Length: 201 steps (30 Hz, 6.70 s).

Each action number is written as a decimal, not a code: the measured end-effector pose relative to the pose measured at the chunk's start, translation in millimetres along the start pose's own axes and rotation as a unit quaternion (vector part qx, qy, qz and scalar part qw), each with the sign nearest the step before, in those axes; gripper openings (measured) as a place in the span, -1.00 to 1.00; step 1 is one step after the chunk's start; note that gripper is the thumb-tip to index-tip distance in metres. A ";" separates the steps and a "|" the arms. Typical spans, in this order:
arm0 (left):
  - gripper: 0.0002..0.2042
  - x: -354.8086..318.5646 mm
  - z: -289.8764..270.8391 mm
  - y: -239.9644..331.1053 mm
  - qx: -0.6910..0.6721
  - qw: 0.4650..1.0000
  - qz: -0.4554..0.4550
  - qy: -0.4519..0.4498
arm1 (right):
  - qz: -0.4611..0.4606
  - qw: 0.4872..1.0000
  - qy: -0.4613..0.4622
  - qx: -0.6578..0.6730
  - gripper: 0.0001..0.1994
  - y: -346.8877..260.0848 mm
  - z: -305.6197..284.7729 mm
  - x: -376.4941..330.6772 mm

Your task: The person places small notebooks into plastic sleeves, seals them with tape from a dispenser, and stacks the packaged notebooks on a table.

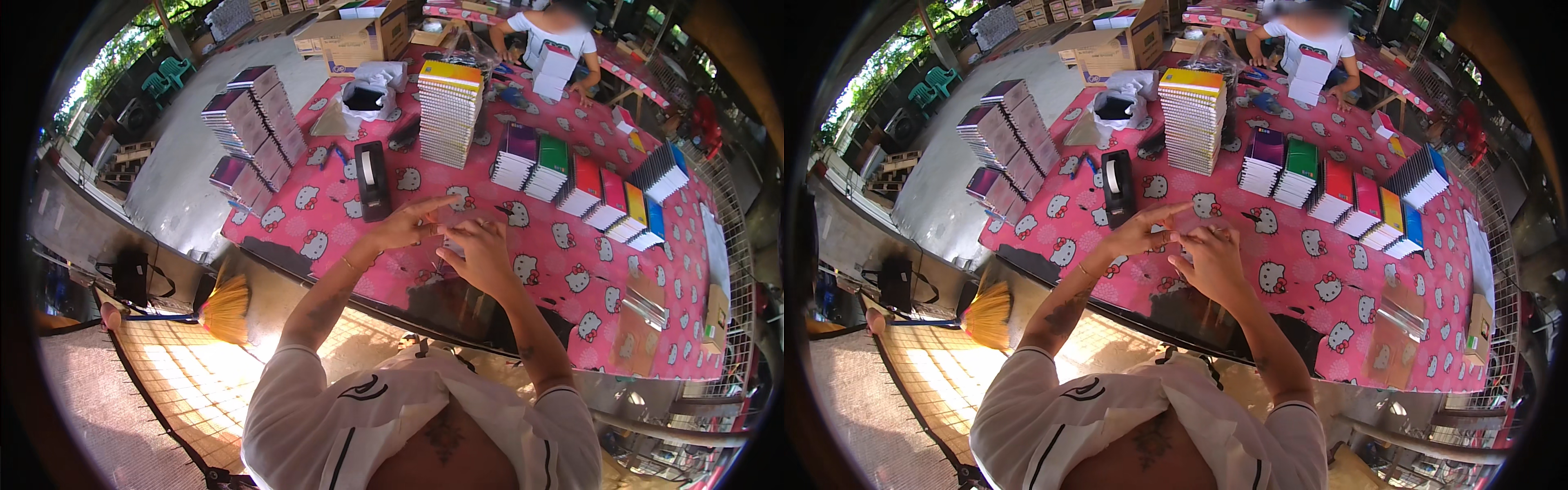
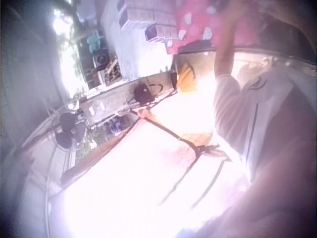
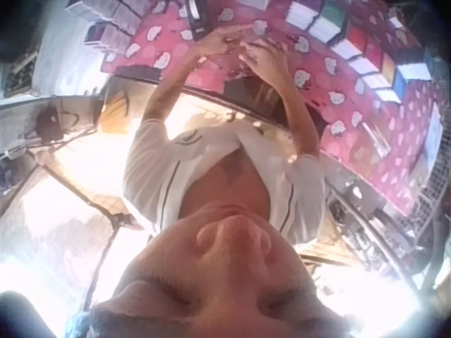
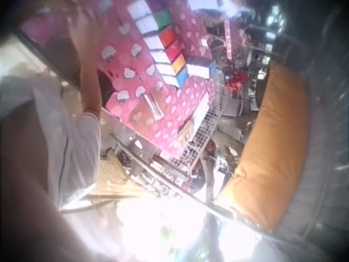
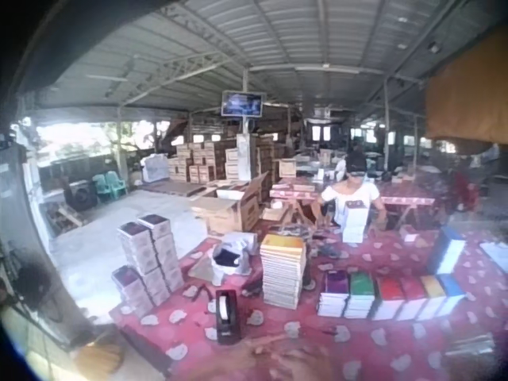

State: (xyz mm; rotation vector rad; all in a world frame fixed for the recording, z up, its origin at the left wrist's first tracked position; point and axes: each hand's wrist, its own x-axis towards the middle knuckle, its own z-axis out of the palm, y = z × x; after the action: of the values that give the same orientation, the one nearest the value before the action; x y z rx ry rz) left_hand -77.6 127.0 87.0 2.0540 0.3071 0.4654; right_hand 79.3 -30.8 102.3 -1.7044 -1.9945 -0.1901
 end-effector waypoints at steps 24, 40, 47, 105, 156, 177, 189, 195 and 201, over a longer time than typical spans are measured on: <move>-0.32 32.2 75.0 -46.5 -0.235 0.960 -0.083 0.125 | 0.263 0.735 -0.015 0.625 -0.36 74.6 52.1 -39.3; -0.65 -16.1 55.0 -4.6 0.274 0.953 0.116 0.045 | 0.031 0.975 0.043 0.215 -0.80 63.7 33.1 -55.8; -0.80 20.7 54.5 6.6 0.231 0.970 -0.074 0.033 | 0.125 0.974 0.002 0.191 -0.56 60.1 38.2 -34.8; -0.20 20.9 92.8 12.3 0.470 0.859 0.151 0.132 | 0.466 0.424 0.129 0.766 -0.80 11.7 141.0 -139.0; -0.76 -2.0 9.8 -8.4 -0.035 0.995 0.077 -0.043 | 0.140 0.989 0.030 0.026 -0.57 -32.4 11.5 -21.0; -0.50 43.8 67.5 -33.3 0.103 0.983 0.128 -0.078 | 0.098 0.979 0.005 0.179 -0.41 12.6 52.5 -88.8; -0.40 17.7 47.7 -43.9 -0.191 0.963 -0.165 -0.093 | 0.410 0.691 0.090 0.589 -0.47 66.6 61.5 -64.2; -0.53 27.3 46.4 -59.9 -0.227 0.956 -0.102 -0.153 | 0.203 0.818 0.092 0.530 -0.40 54.2 49.6 -47.8; -0.65 -19.8 47.6 -2.7 0.369 0.890 0.268 0.014 | 0.140 0.957 0.023 0.252 -0.36 24.6 26.3 -79.9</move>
State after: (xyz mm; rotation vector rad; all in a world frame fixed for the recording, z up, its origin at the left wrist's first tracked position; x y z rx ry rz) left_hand -74.2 83.8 59.0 2.8954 -0.1100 0.8008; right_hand 102.2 -85.4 37.8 -1.5929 -1.5653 0.3458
